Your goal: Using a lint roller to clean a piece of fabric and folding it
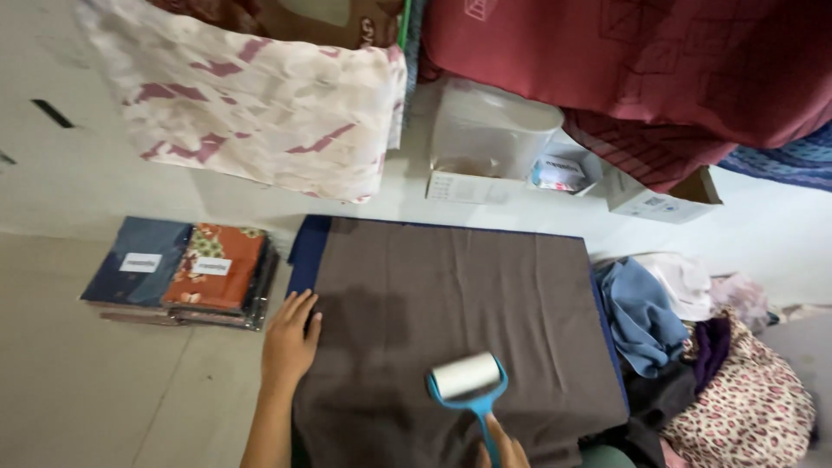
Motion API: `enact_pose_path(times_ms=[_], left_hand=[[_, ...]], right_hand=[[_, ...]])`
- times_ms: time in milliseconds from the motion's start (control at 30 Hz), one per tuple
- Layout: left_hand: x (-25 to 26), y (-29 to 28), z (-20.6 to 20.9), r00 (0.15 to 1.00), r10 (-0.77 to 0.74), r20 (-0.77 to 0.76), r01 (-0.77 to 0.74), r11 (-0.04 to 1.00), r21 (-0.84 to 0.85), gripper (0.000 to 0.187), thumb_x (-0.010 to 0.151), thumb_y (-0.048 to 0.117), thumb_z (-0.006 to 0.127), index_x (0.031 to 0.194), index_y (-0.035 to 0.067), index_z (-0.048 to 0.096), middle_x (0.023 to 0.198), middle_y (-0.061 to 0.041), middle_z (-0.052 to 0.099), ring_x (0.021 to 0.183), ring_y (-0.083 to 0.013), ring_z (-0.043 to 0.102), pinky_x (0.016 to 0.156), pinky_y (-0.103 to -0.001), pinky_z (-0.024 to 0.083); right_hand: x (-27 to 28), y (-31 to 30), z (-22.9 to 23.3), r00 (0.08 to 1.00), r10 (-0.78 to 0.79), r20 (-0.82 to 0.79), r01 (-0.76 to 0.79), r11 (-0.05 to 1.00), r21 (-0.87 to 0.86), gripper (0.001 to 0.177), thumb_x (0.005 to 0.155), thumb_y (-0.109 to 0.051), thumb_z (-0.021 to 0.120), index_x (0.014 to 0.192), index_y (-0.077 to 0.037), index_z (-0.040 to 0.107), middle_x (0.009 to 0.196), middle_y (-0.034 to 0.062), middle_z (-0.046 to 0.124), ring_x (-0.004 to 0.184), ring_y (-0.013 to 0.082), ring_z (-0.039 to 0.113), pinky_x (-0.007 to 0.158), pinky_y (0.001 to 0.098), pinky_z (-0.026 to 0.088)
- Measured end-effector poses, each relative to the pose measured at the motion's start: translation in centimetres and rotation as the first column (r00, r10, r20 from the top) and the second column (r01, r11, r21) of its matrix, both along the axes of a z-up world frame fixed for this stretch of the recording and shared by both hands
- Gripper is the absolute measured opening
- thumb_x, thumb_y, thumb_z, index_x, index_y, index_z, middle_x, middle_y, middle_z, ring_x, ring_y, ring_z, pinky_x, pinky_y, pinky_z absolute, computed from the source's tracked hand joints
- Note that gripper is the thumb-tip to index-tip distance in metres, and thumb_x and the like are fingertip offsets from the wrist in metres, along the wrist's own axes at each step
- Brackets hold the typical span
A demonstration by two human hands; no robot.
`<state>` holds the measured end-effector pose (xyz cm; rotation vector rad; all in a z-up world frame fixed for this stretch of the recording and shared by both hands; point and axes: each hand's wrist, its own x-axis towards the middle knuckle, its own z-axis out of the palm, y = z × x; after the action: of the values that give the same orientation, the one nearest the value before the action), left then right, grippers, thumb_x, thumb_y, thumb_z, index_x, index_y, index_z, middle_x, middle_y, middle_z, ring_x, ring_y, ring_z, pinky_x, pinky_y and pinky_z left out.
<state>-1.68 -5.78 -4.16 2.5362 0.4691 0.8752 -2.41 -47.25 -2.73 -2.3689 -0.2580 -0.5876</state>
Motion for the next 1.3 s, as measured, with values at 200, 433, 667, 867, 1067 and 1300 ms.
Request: enact_pose_path(times_ms=[200,433,667,867,1067,1300], left_hand=[[-0.4,-0.6,1.3,0.997,0.023,-0.073,-0.025,0.999,-0.034,0.042,0.104,0.032,0.053,0.137,0.010,0.066,0.144,-0.007,0.065,0.143,-0.0287,0.053,0.114,-0.047,0.042],[-0.1,-0.1,0.5,0.996,0.031,-0.084,-0.033,0.999,-0.021,0.041,0.103,0.031,0.054,0.137,0.012,0.066,0.147,-0.004,0.063,0.144,-0.0270,0.051,0.111,-0.048,0.043],[-0.3,0.1,0.9,0.995,0.020,-0.096,-0.025,0.998,-0.053,0.040,0.102,0.030,0.055,0.137,0.013,0.066,0.146,-0.003,0.063,0.143,-0.0266,0.051,0.114,-0.046,0.041],[-0.1,0.3,-0.1,0.998,0.007,-0.060,-0.008,1.000,-0.021,0.039,0.100,0.026,0.057,0.134,0.010,0.068,0.143,-0.007,0.066,0.140,-0.0296,0.055,0.114,-0.045,0.042],[-0.5,-0.5,1.3,0.979,0.033,-0.200,-0.053,0.994,-0.097,0.045,0.103,0.034,0.051,0.141,0.013,0.064,0.151,-0.005,0.060,0.148,-0.0271,0.047,0.116,-0.052,0.039],[-0.3,-0.2,1.4,0.991,0.007,-0.130,-0.020,0.995,-0.097,0.043,0.102,0.031,0.055,0.137,0.010,0.066,0.147,-0.008,0.063,0.145,-0.0299,0.050,0.118,-0.049,0.040]], right_hand=[[6.5,-1.7,6.2,0.913,-0.056,-0.403,-0.074,0.951,-0.300,0.058,0.094,-0.033,0.063,0.149,-0.043,0.049,0.117,-0.0038,0.073,0.095,0.0299,0.073,0.073,0.0434,0.055],[23.1,10.0,3.7,0.987,0.158,-0.037,-0.162,0.944,-0.287,0.052,0.098,-0.029,0.058,0.150,-0.024,0.049,0.080,0.0161,0.060,0.061,0.0416,0.061,0.048,0.0527,0.045],[22.4,9.2,6.0,0.961,0.194,-0.199,-0.228,0.959,-0.165,0.050,0.096,-0.028,0.057,0.146,-0.025,0.049,0.094,0.0233,0.068,0.080,0.0507,0.065,0.063,0.0639,0.047],[5.7,-1.5,7.1,0.978,0.077,-0.195,-0.108,0.982,-0.157,0.050,0.094,-0.024,0.063,0.143,-0.027,0.057,0.104,0.0065,0.073,0.085,0.0317,0.072,0.065,0.0420,0.052],[4.9,-10.8,2.3,0.874,-0.031,-0.484,-0.068,0.980,-0.186,0.065,0.090,-0.034,0.064,0.153,-0.039,0.046,0.106,0.0022,0.074,0.086,0.0268,0.074,0.071,0.0371,0.052],[19.9,-1.7,5.3,0.972,0.096,-0.214,-0.134,0.976,-0.174,0.046,0.098,-0.023,0.059,0.144,-0.026,0.053,0.078,0.0135,0.066,0.061,0.0362,0.063,0.052,0.0486,0.044]])
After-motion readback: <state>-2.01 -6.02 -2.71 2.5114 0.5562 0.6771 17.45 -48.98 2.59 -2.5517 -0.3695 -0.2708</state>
